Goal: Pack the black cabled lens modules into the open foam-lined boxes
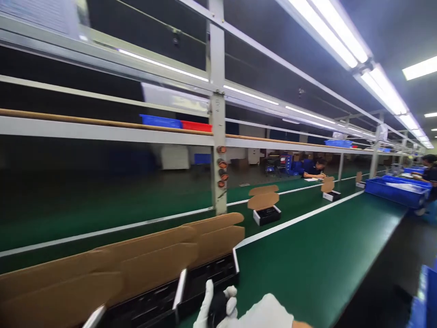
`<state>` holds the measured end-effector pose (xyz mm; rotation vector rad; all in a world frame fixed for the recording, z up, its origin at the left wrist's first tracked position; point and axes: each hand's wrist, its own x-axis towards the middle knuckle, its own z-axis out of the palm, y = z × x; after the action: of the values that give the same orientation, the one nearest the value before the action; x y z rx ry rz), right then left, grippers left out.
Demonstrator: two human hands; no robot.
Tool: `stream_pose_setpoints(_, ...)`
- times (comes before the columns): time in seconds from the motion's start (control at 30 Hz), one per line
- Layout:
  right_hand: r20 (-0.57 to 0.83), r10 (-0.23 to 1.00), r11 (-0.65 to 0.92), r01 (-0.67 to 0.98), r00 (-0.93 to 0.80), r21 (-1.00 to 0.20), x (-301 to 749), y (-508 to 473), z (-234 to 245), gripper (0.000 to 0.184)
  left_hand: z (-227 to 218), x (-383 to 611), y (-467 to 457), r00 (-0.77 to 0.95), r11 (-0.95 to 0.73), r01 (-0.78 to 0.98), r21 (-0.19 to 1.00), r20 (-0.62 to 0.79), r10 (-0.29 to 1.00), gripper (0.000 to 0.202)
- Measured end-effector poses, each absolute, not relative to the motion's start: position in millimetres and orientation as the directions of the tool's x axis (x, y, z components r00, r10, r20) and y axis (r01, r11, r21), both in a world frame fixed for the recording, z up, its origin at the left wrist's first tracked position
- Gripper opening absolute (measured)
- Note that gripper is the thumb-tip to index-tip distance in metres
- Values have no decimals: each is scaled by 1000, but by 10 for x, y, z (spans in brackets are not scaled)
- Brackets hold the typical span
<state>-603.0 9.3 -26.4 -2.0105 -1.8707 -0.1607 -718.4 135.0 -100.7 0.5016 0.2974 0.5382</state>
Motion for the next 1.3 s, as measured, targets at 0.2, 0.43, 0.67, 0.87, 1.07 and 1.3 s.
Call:
stream_pose_setpoints(0.2, 578, 813, 131, 943, 74, -305, -5688, 1488, 334, 23, -1002, -7574, 1588, 696, 586, -620, 522, 21, 718, 60)
stream_pose_setpoints(0.43, 801, 519, 221, 859, 298, -463, -5615, 2878, 871, 43, -1292, -7544, 1704, 693, 627, -580, 519, -89, 715, 57)
stream_pose_setpoints(0.67, 751, 561, 218, 813, 349, -540, -5705, 3043, 1032, 28, -1207, -7582, 1707, 698, 629, -576, 522, -86, 711, 60)
stream_pose_setpoints(0.87, 545, 838, 372, 713, 18, -595, -5936, 2041, 754, 22, -941, -7648, 1612, 673, 640, -553, 533, -167, 721, 55)
stream_pose_setpoints(1.07, 297, 793, 609, 666, -532, -431, -6339, 1075, 210, 41, -974, -7611, 1561, 764, 698, -472, 538, -144, 628, 62)
stream_pose_setpoints(1.3, 61, 956, 281, 838, -287, -468, -6538, 971, 3, 33, -1023, -7583, 1483, 742, 684, -455, 571, -182, 646, 55)
